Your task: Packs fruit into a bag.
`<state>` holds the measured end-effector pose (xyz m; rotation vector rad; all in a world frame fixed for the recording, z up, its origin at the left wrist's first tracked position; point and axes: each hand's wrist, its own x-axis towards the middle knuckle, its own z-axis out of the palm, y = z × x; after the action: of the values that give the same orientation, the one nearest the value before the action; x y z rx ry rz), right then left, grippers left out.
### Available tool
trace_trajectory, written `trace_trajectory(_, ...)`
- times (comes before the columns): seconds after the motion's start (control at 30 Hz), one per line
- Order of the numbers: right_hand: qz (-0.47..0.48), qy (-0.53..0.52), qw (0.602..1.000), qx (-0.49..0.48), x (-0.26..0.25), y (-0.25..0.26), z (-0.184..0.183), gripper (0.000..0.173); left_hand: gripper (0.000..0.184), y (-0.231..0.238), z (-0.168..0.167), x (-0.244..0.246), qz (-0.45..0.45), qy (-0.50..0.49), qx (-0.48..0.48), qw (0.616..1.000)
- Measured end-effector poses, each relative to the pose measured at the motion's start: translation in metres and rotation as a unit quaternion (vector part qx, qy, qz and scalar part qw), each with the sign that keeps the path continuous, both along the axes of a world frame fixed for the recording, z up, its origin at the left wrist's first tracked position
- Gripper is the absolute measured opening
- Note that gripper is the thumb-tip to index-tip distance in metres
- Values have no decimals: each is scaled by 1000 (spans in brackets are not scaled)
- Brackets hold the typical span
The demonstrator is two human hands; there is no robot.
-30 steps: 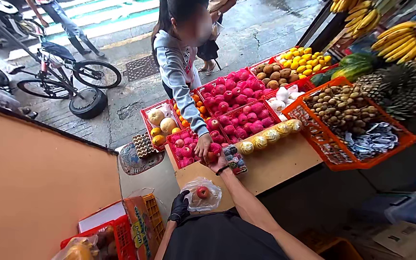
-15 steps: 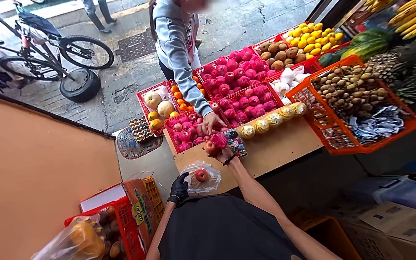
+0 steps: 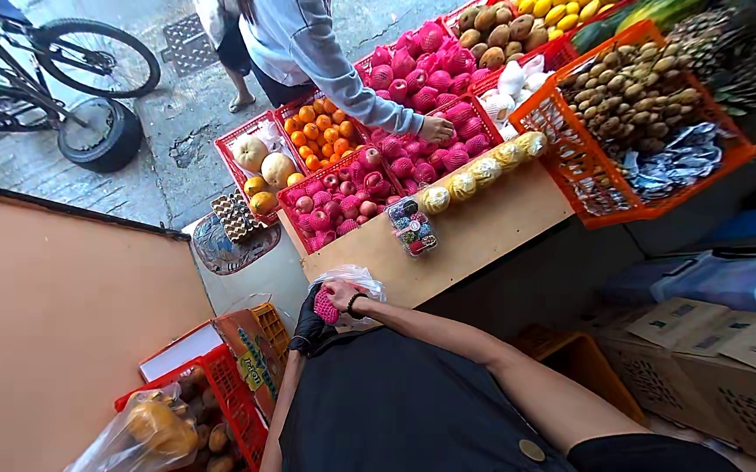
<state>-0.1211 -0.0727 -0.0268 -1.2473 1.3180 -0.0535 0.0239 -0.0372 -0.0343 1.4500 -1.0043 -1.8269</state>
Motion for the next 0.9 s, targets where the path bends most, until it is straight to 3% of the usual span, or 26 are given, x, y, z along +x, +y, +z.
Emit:
trace_trajectory(0.07, 10, 11, 1000, -15, 0, 0, -6, 38, 49, 8, 3, 2, -1, 8, -60, 998)
trace_trajectory(0.1, 11, 11, 1000, -19, -1, 1, -10, 37, 47, 14, 24, 0, -3, -11, -59, 998)
trace_trajectory(0.13, 9, 7, 1000, -22, -3, 3, -15, 37, 44, 14, 66, -6, -4, -45, 26, 999)
trace_trajectory(0.17, 5, 1, 1000, -25, -4, 4, -18, 37, 42, 15, 88, -8, -8, -55, 49, 997)
trace_trajectory(0.2, 3, -4, 1000, -27, -6, 5, -21, 38, 44, 18, 88, -5, -27, -26, 3, 999)
trace_trajectory(0.27, -6, -15, 1000, -22, -10, 6, -23, 38, 50, 17, 77, -4, -49, 31, -47, 997)
trace_trajectory(0.33, -15, -16, 1000, -15, -20, 6, -20, 38, 56, 11, 60, -7, -67, 21, -30, 997)
trace_trajectory(0.43, -34, -22, 999, -23, -44, 9, -29, 35, 67, 5, -23, 6, -65, 3, -68, 996)
trace_trajectory(0.47, -40, -31, 998, -29, -54, 11, -31, 34, 69, 2, -36, 8, -78, -13, -72, 994)
trace_trajectory(0.67, -165, -174, 964, -116, -111, 57, -34, 41, 65, -8, -32, 8, -114, -54, -30, 992)
trace_trajectory(0.77, -286, -202, 935, -57, -133, 80, -22, 41, 63, -14, -30, 6, -124, -60, -31, 990)
trace_trajectory(0.9, -462, -209, 862, -3, -145, 103, -35, 41, 60, -17, -28, 2, -127, -65, -31, 989)
